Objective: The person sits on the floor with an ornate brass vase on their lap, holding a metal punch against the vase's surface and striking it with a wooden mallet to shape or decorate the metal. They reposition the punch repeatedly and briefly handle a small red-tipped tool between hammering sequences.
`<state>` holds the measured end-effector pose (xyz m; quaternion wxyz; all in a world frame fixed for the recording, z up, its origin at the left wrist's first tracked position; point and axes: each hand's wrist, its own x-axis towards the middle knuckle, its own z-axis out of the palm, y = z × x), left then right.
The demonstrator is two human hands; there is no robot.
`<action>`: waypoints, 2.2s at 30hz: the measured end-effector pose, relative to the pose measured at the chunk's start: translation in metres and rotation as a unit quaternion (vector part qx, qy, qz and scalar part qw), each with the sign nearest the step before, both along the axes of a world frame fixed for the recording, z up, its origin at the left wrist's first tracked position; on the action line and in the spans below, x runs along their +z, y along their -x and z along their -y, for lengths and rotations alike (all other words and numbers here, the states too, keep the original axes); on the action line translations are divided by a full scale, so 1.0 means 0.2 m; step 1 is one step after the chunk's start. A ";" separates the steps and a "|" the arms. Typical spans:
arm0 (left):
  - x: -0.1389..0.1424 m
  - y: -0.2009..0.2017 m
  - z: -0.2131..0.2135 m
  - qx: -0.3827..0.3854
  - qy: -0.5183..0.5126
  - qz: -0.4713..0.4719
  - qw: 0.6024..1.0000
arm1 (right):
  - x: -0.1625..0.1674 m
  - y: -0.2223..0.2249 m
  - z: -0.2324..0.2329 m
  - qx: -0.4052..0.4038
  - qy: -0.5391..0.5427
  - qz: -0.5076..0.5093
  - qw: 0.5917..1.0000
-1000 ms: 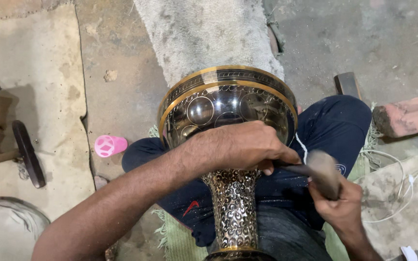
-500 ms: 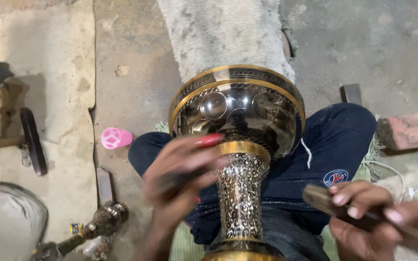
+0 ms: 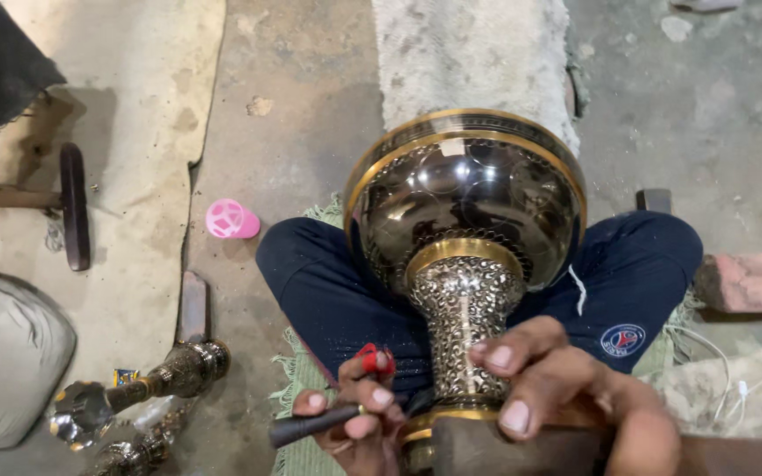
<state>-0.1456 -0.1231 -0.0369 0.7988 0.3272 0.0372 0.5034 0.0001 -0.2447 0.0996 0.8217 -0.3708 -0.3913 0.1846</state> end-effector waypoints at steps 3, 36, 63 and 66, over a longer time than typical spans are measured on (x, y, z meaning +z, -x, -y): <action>0.14 -0.09 -0.04 -0.001 -0.060 -0.055 0.997 | -0.05 0.06 0.11 -0.061 0.030 -0.014 0.998; 0.28 -0.49 -0.58 -0.221 -0.148 -0.266 0.927 | -0.52 -0.12 0.59 -0.085 0.049 -0.151 0.984; 0.20 -0.67 -0.60 -0.274 -0.358 -0.245 0.859 | 0.27 -0.91 0.00 -0.003 0.826 0.416 0.381; 0.20 -0.68 -0.59 -0.240 -0.391 -0.247 0.853 | 0.31 -0.90 -0.09 0.008 0.830 0.461 0.315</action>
